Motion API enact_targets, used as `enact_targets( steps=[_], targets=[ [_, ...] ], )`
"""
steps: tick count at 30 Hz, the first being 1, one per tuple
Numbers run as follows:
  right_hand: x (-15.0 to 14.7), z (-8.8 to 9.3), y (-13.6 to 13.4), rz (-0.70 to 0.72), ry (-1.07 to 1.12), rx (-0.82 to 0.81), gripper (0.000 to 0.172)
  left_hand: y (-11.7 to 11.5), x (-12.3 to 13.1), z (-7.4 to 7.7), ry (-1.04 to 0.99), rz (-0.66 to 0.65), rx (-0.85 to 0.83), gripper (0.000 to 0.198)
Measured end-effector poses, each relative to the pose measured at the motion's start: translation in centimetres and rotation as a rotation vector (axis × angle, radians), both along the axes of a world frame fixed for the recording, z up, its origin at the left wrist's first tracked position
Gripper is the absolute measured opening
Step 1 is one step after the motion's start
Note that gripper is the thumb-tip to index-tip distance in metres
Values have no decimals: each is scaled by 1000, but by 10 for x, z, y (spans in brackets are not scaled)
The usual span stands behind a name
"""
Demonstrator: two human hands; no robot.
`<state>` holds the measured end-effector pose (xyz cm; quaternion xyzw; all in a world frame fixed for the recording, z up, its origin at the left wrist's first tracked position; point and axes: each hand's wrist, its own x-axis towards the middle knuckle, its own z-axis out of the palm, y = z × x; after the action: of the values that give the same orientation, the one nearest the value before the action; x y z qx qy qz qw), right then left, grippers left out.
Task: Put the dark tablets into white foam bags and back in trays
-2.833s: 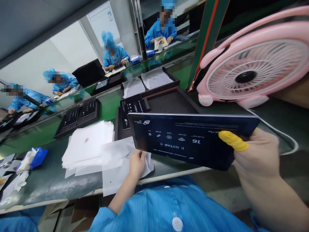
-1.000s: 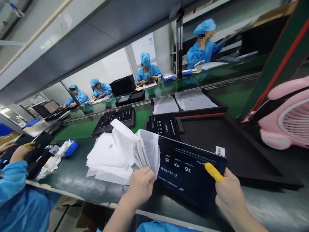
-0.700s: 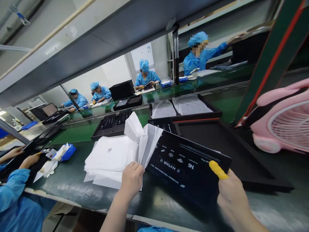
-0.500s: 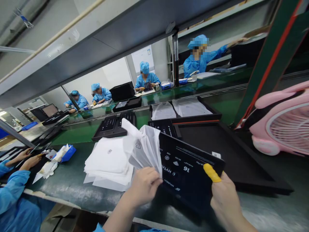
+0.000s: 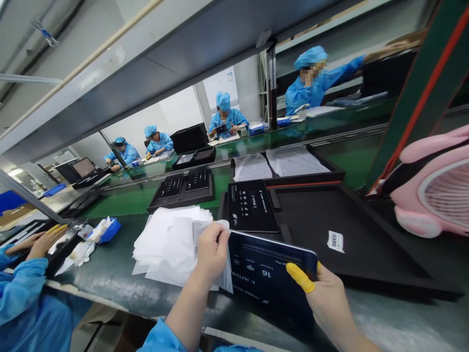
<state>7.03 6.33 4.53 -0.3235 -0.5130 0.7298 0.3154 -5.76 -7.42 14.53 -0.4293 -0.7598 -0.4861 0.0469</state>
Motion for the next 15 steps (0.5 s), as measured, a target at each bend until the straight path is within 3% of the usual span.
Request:
enact_targets(
  steps=[4, 6, 11, 15],
  targets=[
    [-12, 12, -7, 22, -61, -43, 42, 6, 29, -13, 165, -329, -278, 25],
    [-17, 20, -8, 11, -51, -75, 39, 2, 45, -22, 178, -412, -379, 23],
    [-30, 30, -9, -59, -83, -25, 28, 6, 55, -28, 174, -473, -423, 18],
    [-41, 23, -16, -34, 20, 314, 26, 36, 48, -19, 203, -449, -439, 15]
  ],
)
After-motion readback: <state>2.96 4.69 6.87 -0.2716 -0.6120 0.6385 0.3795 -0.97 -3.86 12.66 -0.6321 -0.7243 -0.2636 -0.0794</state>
